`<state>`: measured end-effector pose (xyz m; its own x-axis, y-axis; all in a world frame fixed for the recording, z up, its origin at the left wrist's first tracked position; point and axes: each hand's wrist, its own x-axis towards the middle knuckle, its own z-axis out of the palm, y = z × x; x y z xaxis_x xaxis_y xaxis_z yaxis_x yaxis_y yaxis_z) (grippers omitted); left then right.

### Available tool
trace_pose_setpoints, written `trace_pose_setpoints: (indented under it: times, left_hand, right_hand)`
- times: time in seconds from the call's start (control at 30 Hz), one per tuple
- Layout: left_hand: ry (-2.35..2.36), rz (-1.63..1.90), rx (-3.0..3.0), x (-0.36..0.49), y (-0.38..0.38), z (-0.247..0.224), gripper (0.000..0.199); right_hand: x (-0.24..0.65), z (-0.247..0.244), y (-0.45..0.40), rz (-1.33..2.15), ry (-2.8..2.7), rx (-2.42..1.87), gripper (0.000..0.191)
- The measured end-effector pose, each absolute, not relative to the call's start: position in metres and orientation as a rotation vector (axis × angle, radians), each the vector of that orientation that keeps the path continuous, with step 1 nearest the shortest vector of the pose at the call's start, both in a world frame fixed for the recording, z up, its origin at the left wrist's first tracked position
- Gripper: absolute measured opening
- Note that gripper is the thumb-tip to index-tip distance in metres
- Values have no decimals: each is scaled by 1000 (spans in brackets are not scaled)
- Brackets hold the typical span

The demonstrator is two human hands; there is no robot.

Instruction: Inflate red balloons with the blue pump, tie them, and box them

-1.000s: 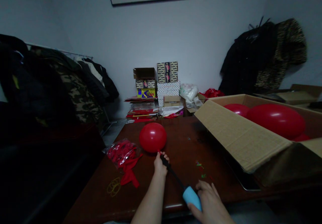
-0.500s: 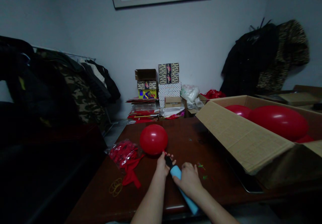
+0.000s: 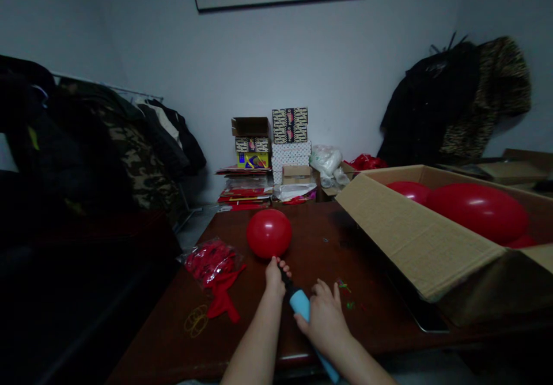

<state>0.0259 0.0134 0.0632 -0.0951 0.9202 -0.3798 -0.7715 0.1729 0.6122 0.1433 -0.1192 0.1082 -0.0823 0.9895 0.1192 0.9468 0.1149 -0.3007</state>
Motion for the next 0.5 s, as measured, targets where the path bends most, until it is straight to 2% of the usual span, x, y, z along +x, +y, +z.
trace_pose_setpoints:
  times: [0.13, 0.37, 0.5]
  left_hand:
    - [822, 1453, 164, 17, 18, 69, 23]
    - [802, 1443, 102, 10, 18, 69, 26]
    - [771, 1428, 86, 17, 14, 65, 25]
  right_hand:
    - [155, 115, -142, 237, -2147, -1870, 44]
    - [188, 125, -180, 496, -2220, -1902, 52]
    - [194, 132, -184, 507, -2228, -1907, 50]
